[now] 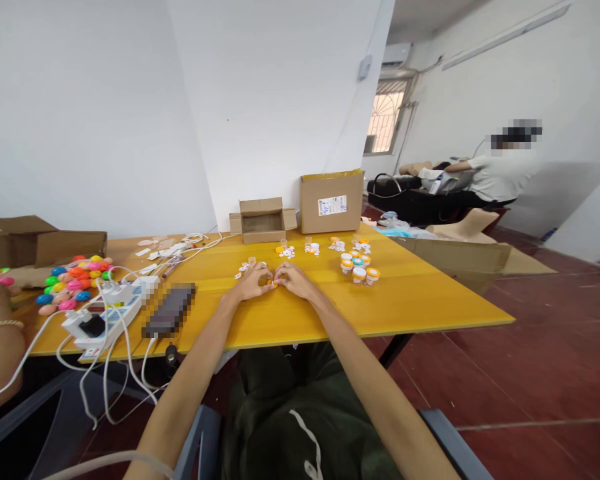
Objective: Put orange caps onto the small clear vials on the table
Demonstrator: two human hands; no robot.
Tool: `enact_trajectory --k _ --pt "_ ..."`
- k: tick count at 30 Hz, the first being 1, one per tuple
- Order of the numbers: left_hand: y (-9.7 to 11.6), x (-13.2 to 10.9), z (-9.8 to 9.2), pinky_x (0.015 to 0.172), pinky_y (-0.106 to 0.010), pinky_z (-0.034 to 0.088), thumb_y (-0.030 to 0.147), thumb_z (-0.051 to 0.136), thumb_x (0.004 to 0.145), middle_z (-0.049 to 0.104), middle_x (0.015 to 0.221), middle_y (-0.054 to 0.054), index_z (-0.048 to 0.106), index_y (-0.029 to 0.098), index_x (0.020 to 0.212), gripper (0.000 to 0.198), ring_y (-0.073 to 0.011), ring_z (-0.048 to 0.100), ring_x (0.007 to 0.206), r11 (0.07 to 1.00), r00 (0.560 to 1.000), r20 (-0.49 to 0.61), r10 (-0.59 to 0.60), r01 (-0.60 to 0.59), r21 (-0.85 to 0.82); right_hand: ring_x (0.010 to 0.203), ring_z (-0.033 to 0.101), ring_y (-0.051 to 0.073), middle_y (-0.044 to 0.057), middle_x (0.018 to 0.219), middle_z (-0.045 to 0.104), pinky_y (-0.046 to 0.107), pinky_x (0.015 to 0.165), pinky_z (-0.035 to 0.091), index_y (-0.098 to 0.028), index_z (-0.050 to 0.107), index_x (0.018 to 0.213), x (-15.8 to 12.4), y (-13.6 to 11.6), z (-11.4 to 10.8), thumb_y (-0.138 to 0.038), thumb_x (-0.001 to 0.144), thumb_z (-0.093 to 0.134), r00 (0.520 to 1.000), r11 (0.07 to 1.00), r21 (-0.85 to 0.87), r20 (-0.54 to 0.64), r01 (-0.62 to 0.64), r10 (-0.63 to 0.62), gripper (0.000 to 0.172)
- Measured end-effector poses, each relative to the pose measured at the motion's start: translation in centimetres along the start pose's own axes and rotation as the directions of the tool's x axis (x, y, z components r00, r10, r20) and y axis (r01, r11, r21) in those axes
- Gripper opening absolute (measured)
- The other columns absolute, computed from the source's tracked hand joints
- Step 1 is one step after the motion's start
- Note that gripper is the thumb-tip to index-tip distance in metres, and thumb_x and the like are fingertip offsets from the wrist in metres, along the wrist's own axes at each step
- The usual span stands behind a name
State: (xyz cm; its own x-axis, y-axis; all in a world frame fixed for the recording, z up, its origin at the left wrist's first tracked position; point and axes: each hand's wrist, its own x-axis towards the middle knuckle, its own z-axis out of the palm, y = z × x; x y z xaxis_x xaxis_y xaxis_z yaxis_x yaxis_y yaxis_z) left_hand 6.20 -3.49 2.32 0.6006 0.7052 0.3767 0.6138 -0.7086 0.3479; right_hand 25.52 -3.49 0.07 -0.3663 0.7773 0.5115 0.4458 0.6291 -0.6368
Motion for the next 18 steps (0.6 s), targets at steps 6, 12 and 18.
enact_trajectory --k 6,12,18 --pt "-0.22 0.01 0.05 0.101 -0.042 0.041 0.035 0.066 0.082 0.058 0.104 -0.003 0.068 0.026 0.094 0.015 -0.0235 0.052 0.105 0.999 1.0 -0.003 -0.001 0.001 -0.038 0.093 0.058 0.018 0.002 0.091 0.061 0.036 0.09 0.045 -0.022 0.067 0.073 -0.09 -0.04 0.01 -0.016 0.079 0.068 1.0 0.999 -0.048 0.009 0.002 -0.001 0.008" --pt "-0.01 0.0 -0.06 0.101 -0.042 0.041 0.035 0.065 0.083 0.058 0.104 -0.004 0.068 0.025 0.093 0.014 -0.0237 0.053 0.106 0.999 1.0 0.006 -0.007 0.007 -0.05 0.093 0.058 0.018 0.002 0.091 0.06 0.035 0.09 0.045 -0.022 0.068 0.074 -0.05 0.12 0.08 -0.016 0.079 0.068 1.0 0.999 -0.051 0.018 -0.002 0.003 0.008" --pt "-0.07 -0.01 -0.06 0.101 -0.041 0.042 0.037 0.065 0.083 0.058 0.104 -0.004 0.069 0.025 0.094 0.016 -0.023 0.053 0.107 0.999 1.0 -0.001 0.011 -0.011 -0.047 0.093 0.058 0.018 0.002 0.091 0.06 0.035 0.089 0.045 -0.021 0.069 0.073 -0.05 -0.18 -0.02 -0.015 0.079 0.068 0.999 0.999 -0.046 0.029 -0.02 0.021 0.009"
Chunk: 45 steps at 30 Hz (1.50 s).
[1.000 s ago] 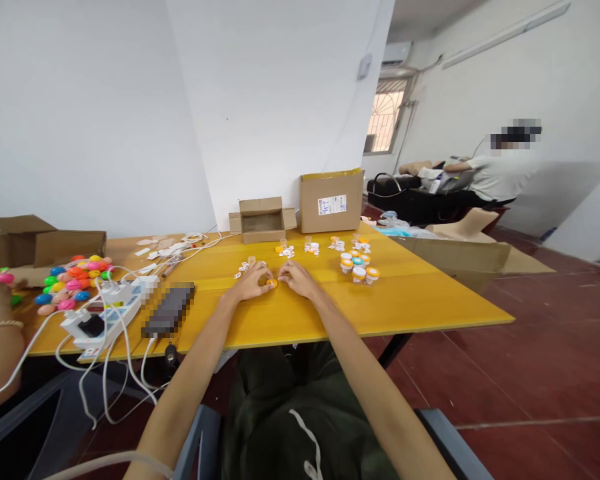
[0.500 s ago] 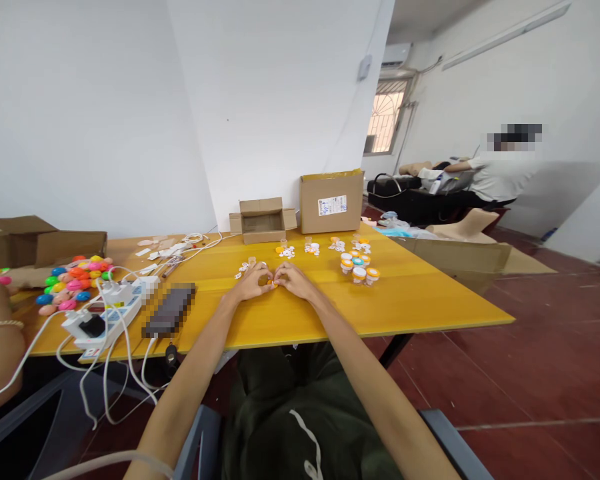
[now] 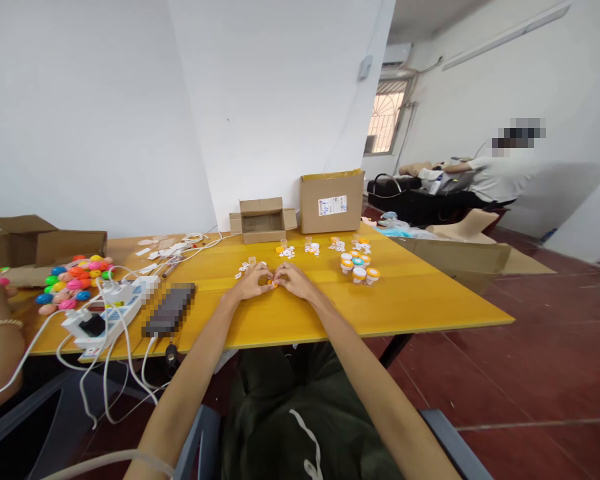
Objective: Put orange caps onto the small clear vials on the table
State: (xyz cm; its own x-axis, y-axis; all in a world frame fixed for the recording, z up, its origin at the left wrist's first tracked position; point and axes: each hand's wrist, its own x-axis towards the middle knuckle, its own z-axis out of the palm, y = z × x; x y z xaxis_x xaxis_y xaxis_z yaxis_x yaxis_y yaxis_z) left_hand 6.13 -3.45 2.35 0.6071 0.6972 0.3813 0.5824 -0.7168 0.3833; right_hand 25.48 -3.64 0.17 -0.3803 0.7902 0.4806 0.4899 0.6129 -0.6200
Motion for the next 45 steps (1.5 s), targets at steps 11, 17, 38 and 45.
enact_trajectory --k 11,17,38,45 --pt "-0.49 0.05 0.18 0.101 -0.041 0.042 0.039 0.067 0.083 0.058 0.102 -0.003 0.07 0.026 0.096 0.019 -0.0227 0.053 0.105 1.0 1.0 0.006 -0.017 0.017 -0.018 0.093 0.059 0.019 0.002 0.09 0.061 0.035 0.089 0.045 -0.022 0.07 0.074 -0.01 -0.12 -0.07 -0.014 0.079 0.069 1.0 1.0 -0.011 -0.002 0.012 -0.012 0.009" --pt "-0.68 0.12 0.18 0.1 -0.039 0.043 0.039 0.068 0.082 0.059 0.099 -0.003 0.071 0.026 0.095 0.019 -0.0225 0.054 0.103 1.0 1.0 0.006 -0.004 0.004 -0.02 0.092 0.059 0.019 0.002 0.09 0.061 0.035 0.087 0.046 -0.022 0.071 0.074 -0.16 -0.3 -0.15 -0.015 0.079 0.069 0.999 0.998 -0.045 -0.011 0.035 -0.036 0.009" --pt "-0.36 0.09 0.07 0.1 -0.04 0.042 0.043 0.067 0.083 0.059 0.102 -0.004 0.072 0.027 0.094 0.02 -0.0231 0.053 0.104 1.0 1.0 0.002 -0.015 0.015 -0.025 0.092 0.06 0.019 0.003 0.09 0.062 0.034 0.087 0.047 -0.022 0.071 0.074 -0.15 0.02 0.13 -0.015 0.079 0.068 0.999 0.997 -0.064 -0.026 0.043 -0.045 0.01" --pt "-0.28 0.16 0.12 0.1 -0.04 0.042 0.038 0.067 0.082 0.059 0.102 -0.003 0.071 0.026 0.092 0.016 -0.0227 0.054 0.104 1.0 1.0 -0.006 -0.009 0.009 -0.011 0.093 0.06 0.019 0.002 0.09 0.062 0.033 0.085 0.047 -0.022 0.07 0.073 -0.1 -0.22 0.03 -0.013 0.078 0.068 0.999 0.998 -0.047 -0.017 0.031 -0.032 0.011"
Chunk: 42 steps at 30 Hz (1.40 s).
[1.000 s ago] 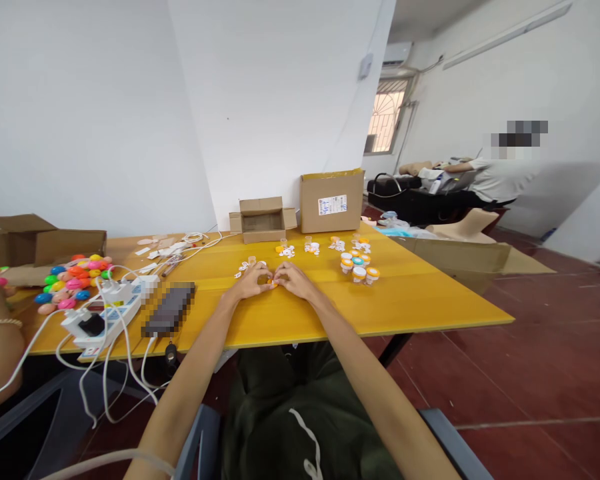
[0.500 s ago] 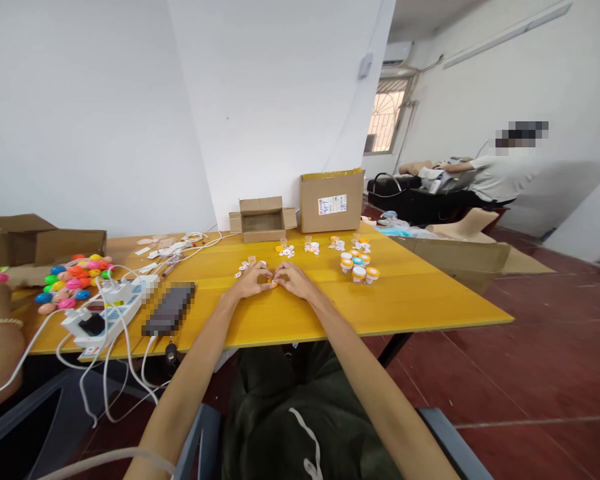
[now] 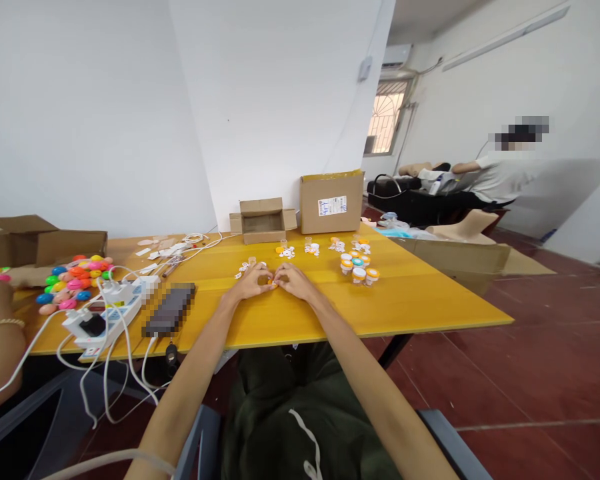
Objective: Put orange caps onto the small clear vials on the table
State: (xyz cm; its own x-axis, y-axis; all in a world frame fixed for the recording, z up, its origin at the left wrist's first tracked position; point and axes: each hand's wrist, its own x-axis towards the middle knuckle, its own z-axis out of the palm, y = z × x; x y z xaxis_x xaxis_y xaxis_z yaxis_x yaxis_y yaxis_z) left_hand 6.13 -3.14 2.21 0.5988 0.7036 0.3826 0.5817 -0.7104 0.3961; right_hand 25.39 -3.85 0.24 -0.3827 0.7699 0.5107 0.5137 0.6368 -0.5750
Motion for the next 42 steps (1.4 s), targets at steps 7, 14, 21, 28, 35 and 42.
enact_trajectory --k 7,14,21,28,35,42 --pt "0.3 0.0 0.0 0.1 -0.04 0.042 0.034 0.067 0.082 0.059 0.101 -0.003 0.07 0.024 0.091 0.014 -0.0223 0.053 0.103 0.999 1.0 -0.014 0.006 -0.005 0.035 0.091 0.06 0.018 0.002 0.089 0.062 0.032 0.084 0.047 -0.022 0.069 0.071 0.0 -0.2 -0.1 -0.012 0.077 0.066 1.0 1.0 0.006 -0.003 -0.015 0.015 0.012" --pt "0.3 0.0 0.1 0.099 -0.039 0.042 0.036 0.065 0.084 0.059 0.101 -0.004 0.071 0.025 0.095 0.017 -0.022 0.053 0.101 0.999 0.999 -0.005 0.032 -0.032 0.021 0.087 0.06 0.017 0.002 0.088 0.063 0.032 0.085 0.048 -0.021 0.068 0.069 0.0 -0.8 -0.4 -0.01 0.075 0.062 0.997 0.998 0.012 -0.037 -0.063 0.063 0.014" --pt "0.1 0.0 0.1 0.1 -0.04 0.041 0.033 0.066 0.083 0.059 0.103 -0.004 0.07 0.026 0.099 0.018 -0.0227 0.054 0.103 0.999 0.999 -0.003 0.032 -0.032 0.01 0.086 0.06 0.018 0.003 0.085 0.065 0.031 0.081 0.049 -0.021 0.067 0.071 0.1 -0.6 -0.5 -0.011 0.075 0.059 0.989 0.992 -0.013 -0.088 -0.124 0.123 0.013" --pt "-0.7 0.1 -0.1 0.098 -0.041 0.041 0.014 0.056 0.083 0.061 0.102 -0.004 0.068 0.026 0.106 0.029 -0.0233 0.051 0.105 0.999 0.998 -0.055 0.006 -0.004 0.052 0.089 0.063 0.019 0.003 0.089 0.068 0.033 0.086 0.05 -0.022 0.069 0.077 0.2 0.2 -0.4 -0.012 0.073 0.058 0.983 0.985 -0.006 -0.067 -0.172 0.172 0.016" --pt "-0.3 -0.2 0.1 0.095 -0.044 0.039 0.011 0.047 0.089 0.059 0.1 -0.007 0.071 0.03 0.11 0.038 -0.0254 0.046 0.108 0.973 0.999 -0.045 0.016 -0.005 0.229 0.098 0.064 0.022 0.003 0.102 0.069 0.037 0.092 0.05 -0.023 0.071 0.093 0.3 0.3 -0.4 -0.021 0.07 0.069 0.973 0.975 0.021 0.066 -0.221 0.219 0.023" --pt "-0.1 -0.2 -0.1 0.094 -0.044 0.038 0.022 0.051 0.093 0.058 0.098 -0.007 0.074 0.029 0.098 0.024 -0.0252 0.044 0.106 0.973 0.998 -0.051 0.021 -0.008 0.232 0.107 0.062 0.025 0.003 0.108 0.068 0.043 0.1 0.046 -0.027 0.071 0.097 -0.1 -0.5 -0.9 -0.034 0.073 0.073 0.967 0.973 -0.024 0.11 -0.229 0.23 0.025"
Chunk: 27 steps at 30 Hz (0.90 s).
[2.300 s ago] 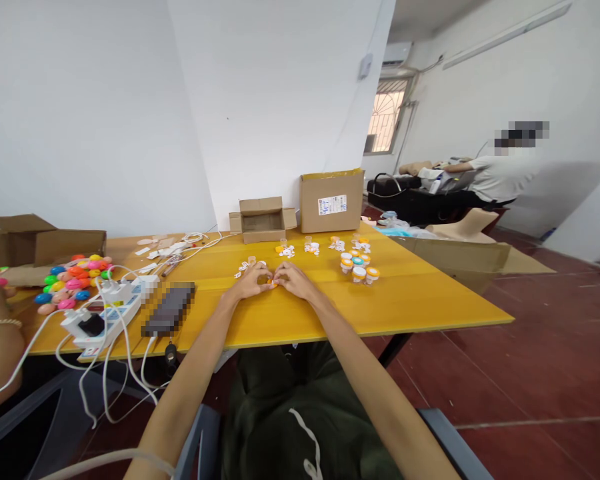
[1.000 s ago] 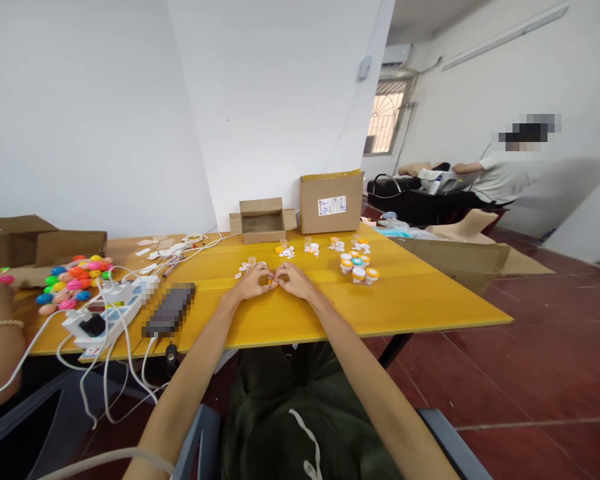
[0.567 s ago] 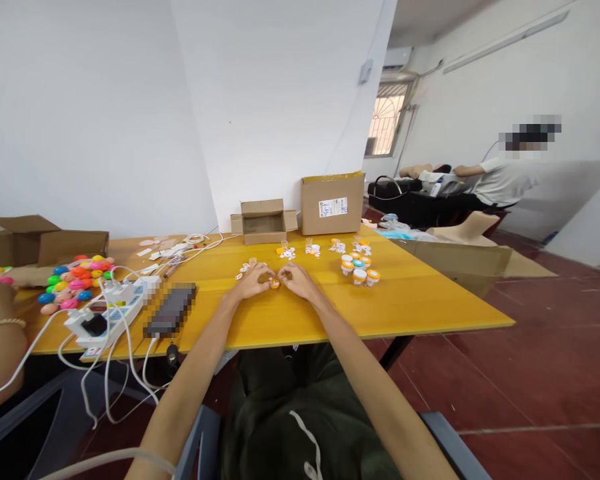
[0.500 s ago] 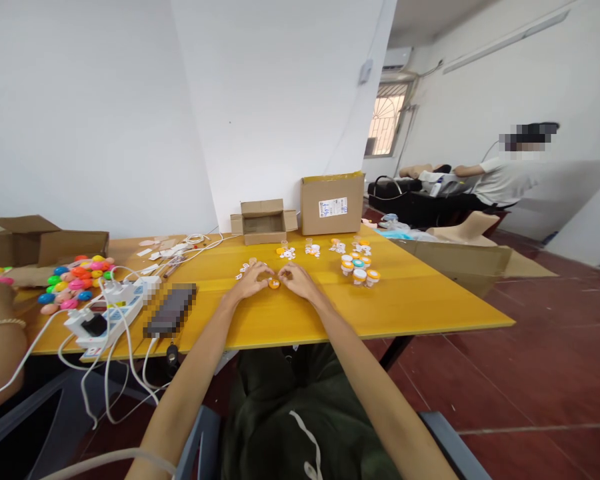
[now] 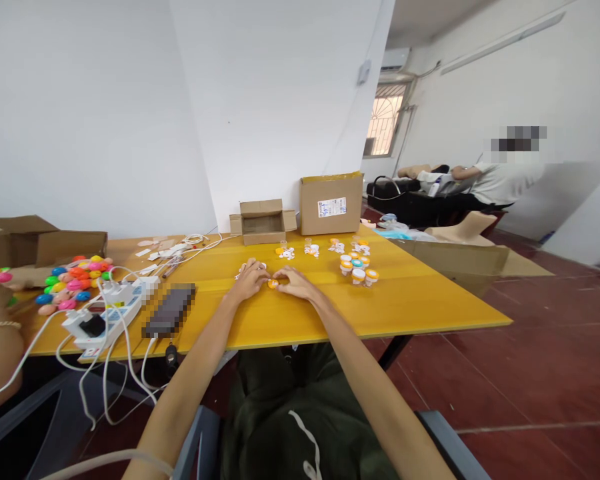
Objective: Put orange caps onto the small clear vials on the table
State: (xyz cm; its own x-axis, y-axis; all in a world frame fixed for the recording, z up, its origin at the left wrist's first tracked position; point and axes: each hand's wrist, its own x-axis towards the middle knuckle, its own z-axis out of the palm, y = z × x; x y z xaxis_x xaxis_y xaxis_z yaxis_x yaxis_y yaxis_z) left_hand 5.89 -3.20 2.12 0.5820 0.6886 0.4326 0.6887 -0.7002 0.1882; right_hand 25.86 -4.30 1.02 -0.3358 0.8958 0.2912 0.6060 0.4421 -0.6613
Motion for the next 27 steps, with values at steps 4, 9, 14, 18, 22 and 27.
enact_trajectory --k 4,9,14,18,22,27 --pt "-0.05 -0.01 0.06 0.096 -0.045 0.038 0.024 0.051 0.093 0.059 0.098 -0.006 0.073 0.029 0.098 0.023 -0.0252 0.045 0.105 1.0 1.0 0.002 0.002 -0.002 -0.01 0.108 0.061 0.025 0.003 0.108 0.068 0.045 0.102 0.044 -0.027 0.07 0.097 -0.29 -0.68 -0.16 -0.036 0.072 0.074 1.0 0.999 -0.035 0.005 -0.017 0.017 0.027" --pt "-0.08 0.1 0.13 0.096 -0.044 0.038 0.026 0.053 0.092 0.059 0.097 -0.007 0.074 0.028 0.096 0.021 -0.0251 0.045 0.104 1.0 1.0 -0.003 0.012 -0.012 -0.017 0.108 0.061 0.024 0.003 0.107 0.068 0.042 0.1 0.044 -0.027 0.07 0.098 -0.41 -0.85 -0.11 -0.036 0.074 0.072 1.0 0.998 -0.067 0.004 -0.012 0.012 0.026" --pt "0.16 0.13 0.04 0.096 -0.044 0.039 0.023 0.052 0.092 0.06 0.096 -0.007 0.073 0.027 0.096 0.021 -0.0248 0.046 0.103 1.0 1.0 0.001 0.008 -0.008 -0.025 0.106 0.061 0.024 0.002 0.105 0.068 0.042 0.098 0.045 -0.028 0.071 0.095 -0.43 -0.81 -0.02 -0.036 0.075 0.072 1.0 0.998 -0.058 -0.012 -0.006 0.006 0.022" --pt "0.29 0.11 -0.08 0.096 -0.044 0.039 0.023 0.051 0.091 0.06 0.098 -0.007 0.074 0.028 0.098 0.024 -0.0253 0.047 0.103 0.999 1.0 0.012 0.029 -0.029 -0.043 0.104 0.062 0.025 0.002 0.103 0.068 0.042 0.096 0.046 -0.028 0.071 0.094 -0.32 -0.54 0.05 -0.036 0.074 0.073 1.0 0.999 -0.041 -0.016 0.015 -0.015 0.022" --pt "0.21 0.2 -0.05 0.096 -0.045 0.039 0.024 0.053 0.09 0.061 0.096 -0.007 0.074 0.028 0.094 0.022 -0.0259 0.047 0.102 0.998 1.0 0.009 0.024 -0.024 -0.058 0.103 0.062 0.024 0.002 0.102 0.068 0.041 0.096 0.046 -0.028 0.071 0.092 -0.21 -0.05 0.2 -0.037 0.075 0.072 0.999 0.998 -0.04 -0.022 0.038 -0.039 0.02" --pt "0.07 0.28 0.15 0.094 -0.043 0.04 0.023 0.056 0.089 0.061 0.092 -0.006 0.071 0.025 0.086 0.015 -0.0249 0.048 0.099 0.996 1.0 -0.012 -0.011 0.01 -0.088 0.1 0.062 0.022 0.002 0.099 0.068 0.04 0.095 0.046 -0.027 0.07 0.09 -0.23 0.04 0.23 -0.037 0.075 0.072 0.998 0.998 -0.033 -0.03 0.05 -0.051 0.019"
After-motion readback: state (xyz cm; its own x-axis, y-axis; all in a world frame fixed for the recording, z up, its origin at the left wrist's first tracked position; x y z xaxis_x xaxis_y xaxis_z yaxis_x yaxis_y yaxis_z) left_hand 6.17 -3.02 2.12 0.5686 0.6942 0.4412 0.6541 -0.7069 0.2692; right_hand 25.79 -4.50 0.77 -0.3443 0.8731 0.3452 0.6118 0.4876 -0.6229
